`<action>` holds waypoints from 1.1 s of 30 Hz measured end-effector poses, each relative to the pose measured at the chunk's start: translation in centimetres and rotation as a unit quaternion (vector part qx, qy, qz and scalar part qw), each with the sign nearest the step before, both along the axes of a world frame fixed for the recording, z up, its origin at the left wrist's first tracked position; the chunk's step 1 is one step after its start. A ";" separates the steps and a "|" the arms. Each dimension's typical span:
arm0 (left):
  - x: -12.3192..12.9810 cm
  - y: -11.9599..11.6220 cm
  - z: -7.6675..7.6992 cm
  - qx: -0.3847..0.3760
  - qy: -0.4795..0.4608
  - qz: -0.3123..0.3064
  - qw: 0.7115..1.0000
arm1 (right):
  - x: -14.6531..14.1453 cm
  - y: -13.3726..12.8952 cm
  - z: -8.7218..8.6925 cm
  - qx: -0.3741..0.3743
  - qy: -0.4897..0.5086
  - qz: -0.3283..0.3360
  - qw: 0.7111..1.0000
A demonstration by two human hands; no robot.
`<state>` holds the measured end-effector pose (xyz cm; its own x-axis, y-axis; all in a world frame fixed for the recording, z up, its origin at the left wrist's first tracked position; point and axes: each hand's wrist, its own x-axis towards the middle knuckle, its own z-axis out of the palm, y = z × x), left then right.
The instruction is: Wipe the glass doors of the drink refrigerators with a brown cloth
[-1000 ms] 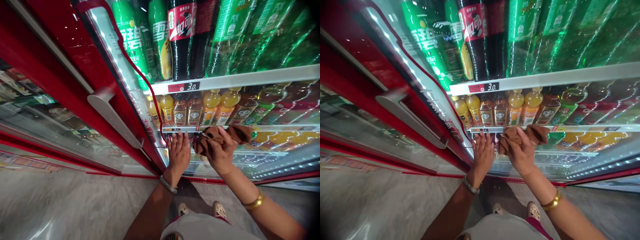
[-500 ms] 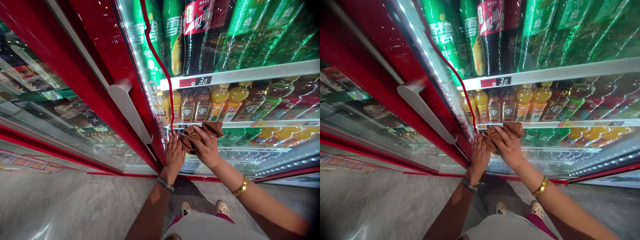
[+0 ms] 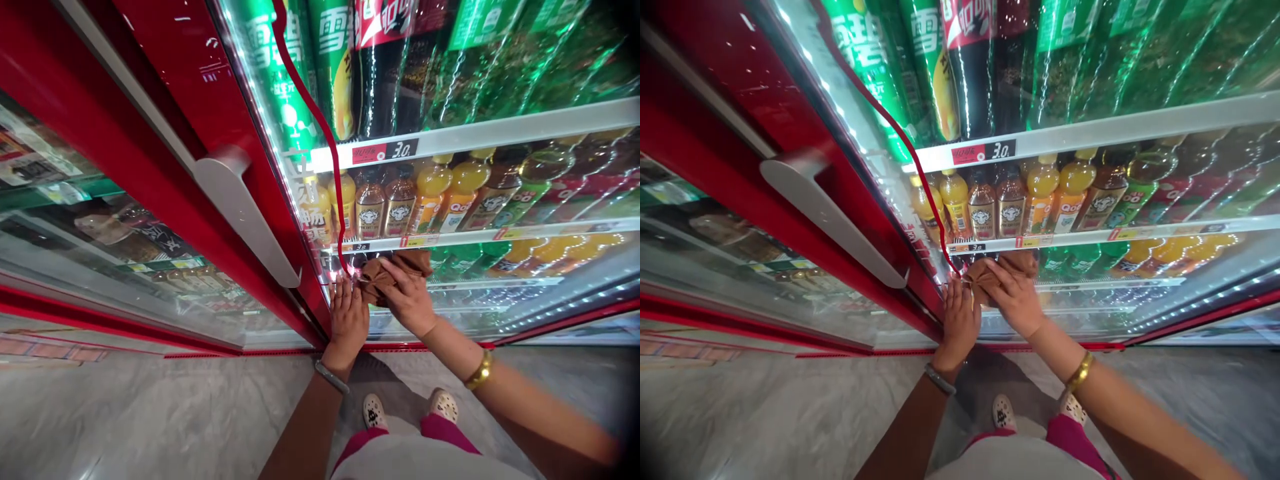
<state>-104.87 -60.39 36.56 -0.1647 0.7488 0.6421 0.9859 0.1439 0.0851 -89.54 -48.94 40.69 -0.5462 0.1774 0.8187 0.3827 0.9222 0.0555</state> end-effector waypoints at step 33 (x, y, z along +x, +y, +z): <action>4.9 5.2 -8.8 0.084 0.000 -0.024 0.996 | 5.6 2.5 -7.1 -0.035 -0.016 0.030 0.999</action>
<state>-99.99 -55.22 27.81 -0.1319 0.6371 0.7594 0.9912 0.0802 0.1049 -83.93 -46.48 33.57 -0.5825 0.1999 0.7879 0.3257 0.9455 0.0009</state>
